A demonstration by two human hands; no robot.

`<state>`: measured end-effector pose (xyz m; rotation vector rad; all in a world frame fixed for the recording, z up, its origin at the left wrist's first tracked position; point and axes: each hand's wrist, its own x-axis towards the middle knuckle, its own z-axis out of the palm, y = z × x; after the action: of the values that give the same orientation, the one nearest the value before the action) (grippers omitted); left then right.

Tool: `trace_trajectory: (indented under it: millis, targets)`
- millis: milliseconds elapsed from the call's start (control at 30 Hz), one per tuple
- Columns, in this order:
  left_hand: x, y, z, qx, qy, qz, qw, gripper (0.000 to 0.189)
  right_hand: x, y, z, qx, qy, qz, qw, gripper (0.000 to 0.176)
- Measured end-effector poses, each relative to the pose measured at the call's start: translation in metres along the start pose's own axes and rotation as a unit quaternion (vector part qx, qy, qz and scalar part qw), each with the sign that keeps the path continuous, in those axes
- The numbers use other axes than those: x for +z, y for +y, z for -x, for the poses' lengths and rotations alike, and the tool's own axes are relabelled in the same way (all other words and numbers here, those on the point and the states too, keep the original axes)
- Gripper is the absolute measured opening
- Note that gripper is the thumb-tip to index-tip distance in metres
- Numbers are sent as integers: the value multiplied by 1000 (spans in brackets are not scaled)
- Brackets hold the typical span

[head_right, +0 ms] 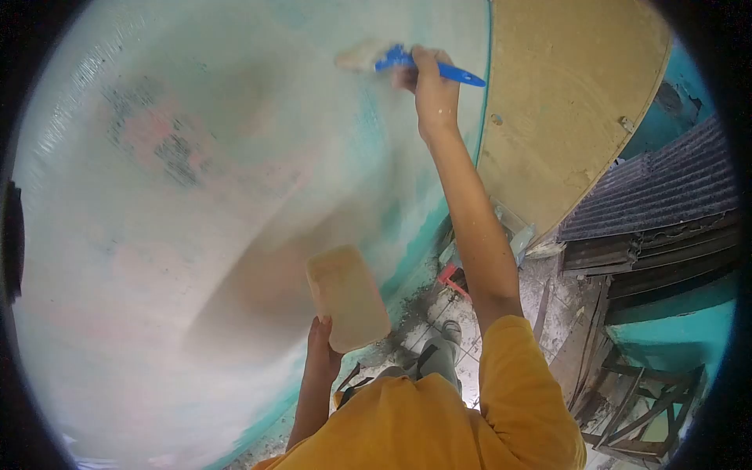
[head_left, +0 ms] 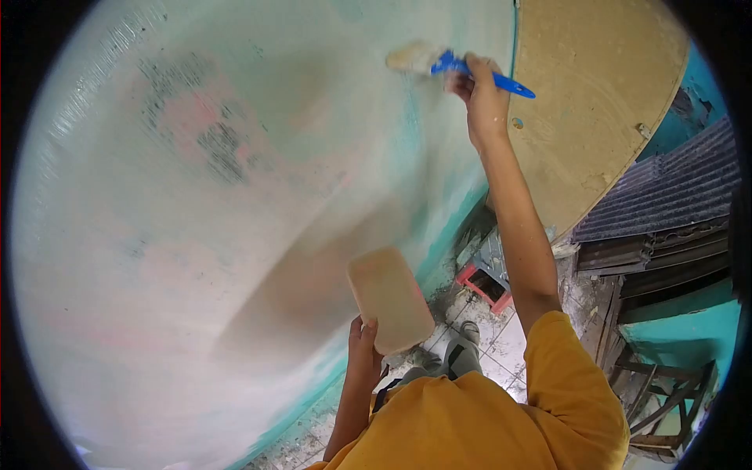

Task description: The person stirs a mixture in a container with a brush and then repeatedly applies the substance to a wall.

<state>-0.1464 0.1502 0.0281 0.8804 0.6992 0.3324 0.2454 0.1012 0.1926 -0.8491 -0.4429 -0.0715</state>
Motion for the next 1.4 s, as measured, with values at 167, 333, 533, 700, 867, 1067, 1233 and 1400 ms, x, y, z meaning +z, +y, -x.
trace_trajectory:
  millis: [167, 333, 533, 700, 867, 1067, 1233, 1400]
  targets:
    - [-3, -1, 1, -1, 10, 11, 1000, 64, -23, 53, 42, 65, 23, -112, 991, 9]
    - [-19, -3, 4, -6, 16, 6, 1000, 64, -117, 186, 167, 214, 136, -29, 967, 18]
    - [-27, -1, 10, -18, 26, -3, 1000, 65, -113, 164, 144, 145, 86, 149, 974, 20]
    - [-31, 1, 14, -7, 7, -3, 1000, 64, -5, 34, 62, 37, 8, 57, 998, 17]
    - [-34, 3, 13, 14, 7, -2, 1000, 60, -5, 38, 67, 42, -11, -95, 995, 13]
    - [-47, 5, 15, 2, 20, -20, 1000, 59, -131, 209, 183, 169, 127, 40, 977, 20]
    - [-54, 2, 12, -14, 17, -36, 999, 59, -190, 270, 243, 209, 154, 137, 956, 25]
    - [-54, -4, 9, -29, 17, -39, 999, 59, -123, 166, 154, 112, 75, 235, 963, 32]
